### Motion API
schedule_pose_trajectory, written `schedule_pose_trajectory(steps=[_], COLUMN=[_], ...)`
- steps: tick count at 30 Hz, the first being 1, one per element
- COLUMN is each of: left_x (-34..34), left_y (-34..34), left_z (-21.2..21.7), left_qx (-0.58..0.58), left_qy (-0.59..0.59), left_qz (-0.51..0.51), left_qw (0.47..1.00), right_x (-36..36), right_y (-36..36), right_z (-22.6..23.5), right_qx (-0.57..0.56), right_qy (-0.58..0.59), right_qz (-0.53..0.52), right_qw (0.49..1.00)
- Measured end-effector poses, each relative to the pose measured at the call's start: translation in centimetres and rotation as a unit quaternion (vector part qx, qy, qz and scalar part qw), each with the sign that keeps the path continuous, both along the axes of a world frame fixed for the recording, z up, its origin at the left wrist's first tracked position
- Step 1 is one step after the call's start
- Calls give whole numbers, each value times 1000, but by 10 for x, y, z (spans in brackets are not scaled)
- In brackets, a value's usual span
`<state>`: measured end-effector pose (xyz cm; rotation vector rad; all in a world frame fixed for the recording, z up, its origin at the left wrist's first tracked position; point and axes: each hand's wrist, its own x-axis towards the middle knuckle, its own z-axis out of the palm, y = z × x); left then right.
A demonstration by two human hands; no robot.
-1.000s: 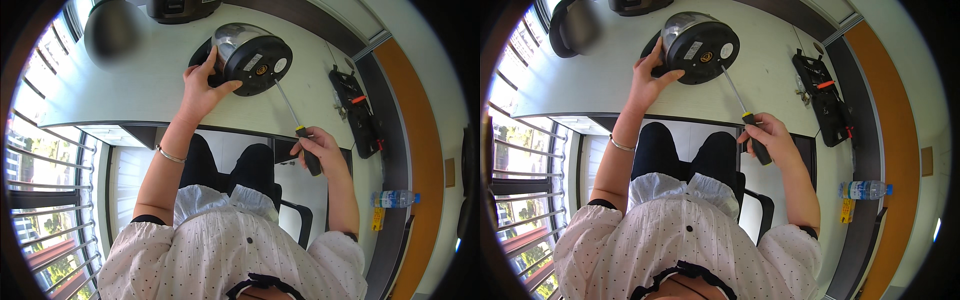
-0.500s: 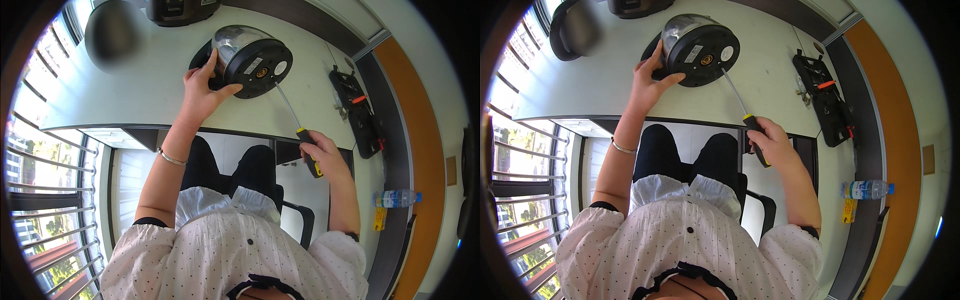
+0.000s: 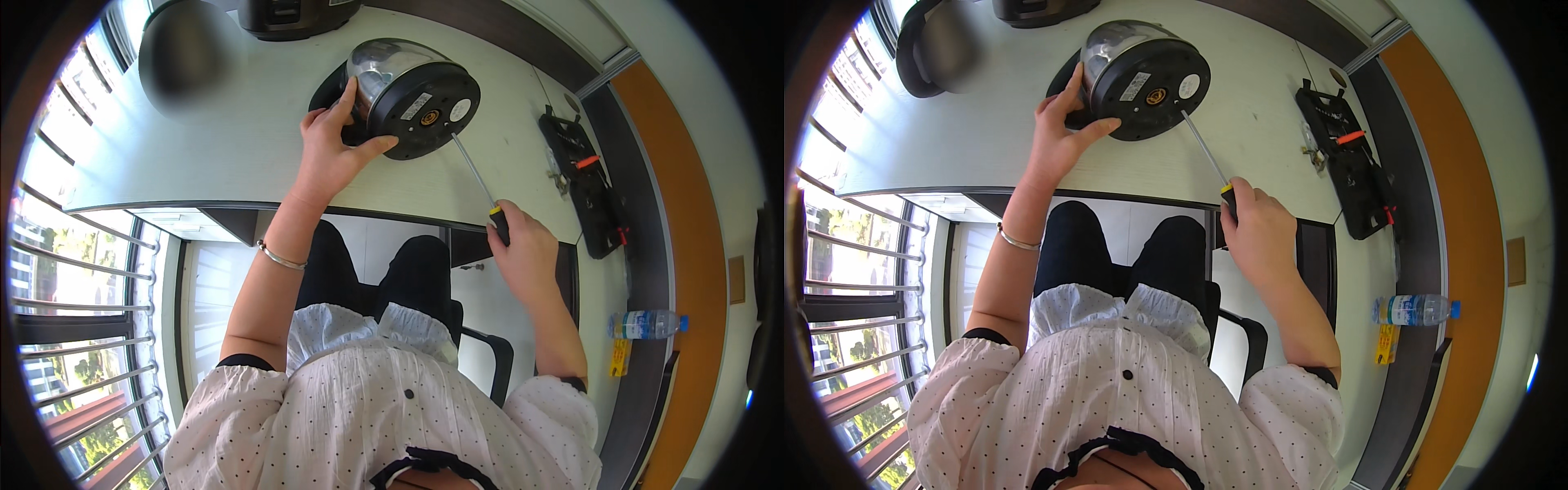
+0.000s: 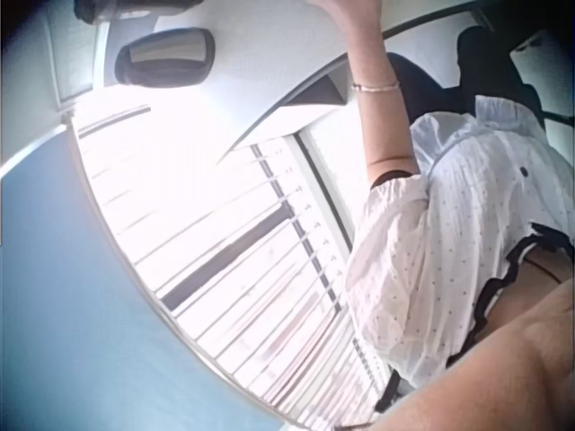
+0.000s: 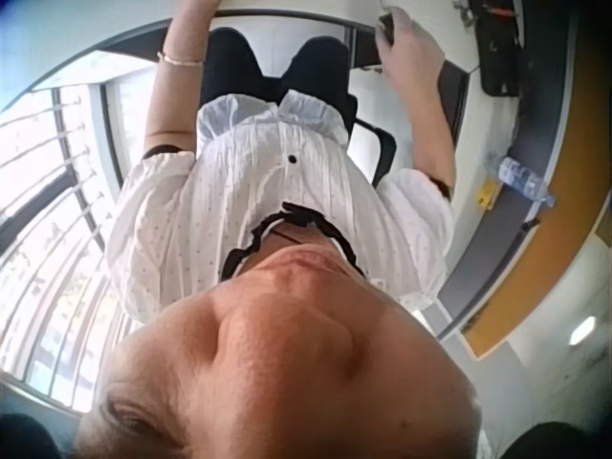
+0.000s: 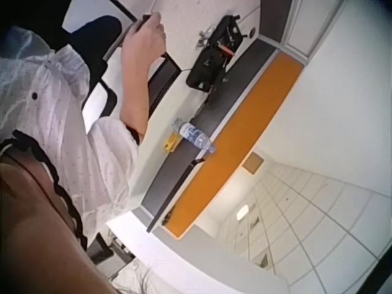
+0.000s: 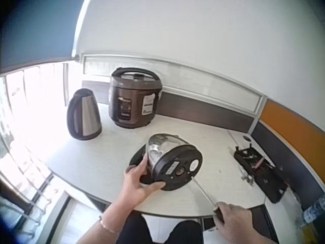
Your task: The person uses a screwdriver to remove screws from the base of an electric kettle. They then separate the base cover from the kettle body, exposing the internal wiring and heating element.
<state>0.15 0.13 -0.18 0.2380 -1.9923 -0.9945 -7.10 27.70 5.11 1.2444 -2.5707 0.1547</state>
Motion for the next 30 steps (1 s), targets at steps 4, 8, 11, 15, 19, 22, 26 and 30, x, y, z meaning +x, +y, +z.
schedule_pose_trajectory(steps=[4, 8, 11, 15, 19, 22, 26, 30], left_x=[2, 2, 1, 1, 2, 3, 5, 1], left_y=[0, 2, 0, 0, 1, 4, 3, 1], left_z=[1, 2, -1, -1, 1, 3, 5, -3], left_qx=[8, -25, 41, 43, 35, 7, 14, 11], left_qy=[-8, -8, -44, -36, -39, -26, -17, -32], left_qz=[-2, 16, -9, -10, -5, 8, 1, 14], left_qw=[1000, 1000, 998, 998, 999, 1000, 1000, 999], right_x=[1, -17, -19, -19, -1, 2, -9, -16], right_y=[-1, 1, -5, -2, -5, -6, -6, -5], right_z=[3, 3, 12, 3, 8, 6, 12, 12], right_qx=[-52, -176, -193, -173, -30, -36, -135, -194], right_qy=[-134, -543, -653, -490, -39, -32, -367, -536], right_qz=[-22, -74, -61, -34, -3, -12, -47, -3], right_qw=[989, 818, 730, 854, 999, 999, 919, 822])
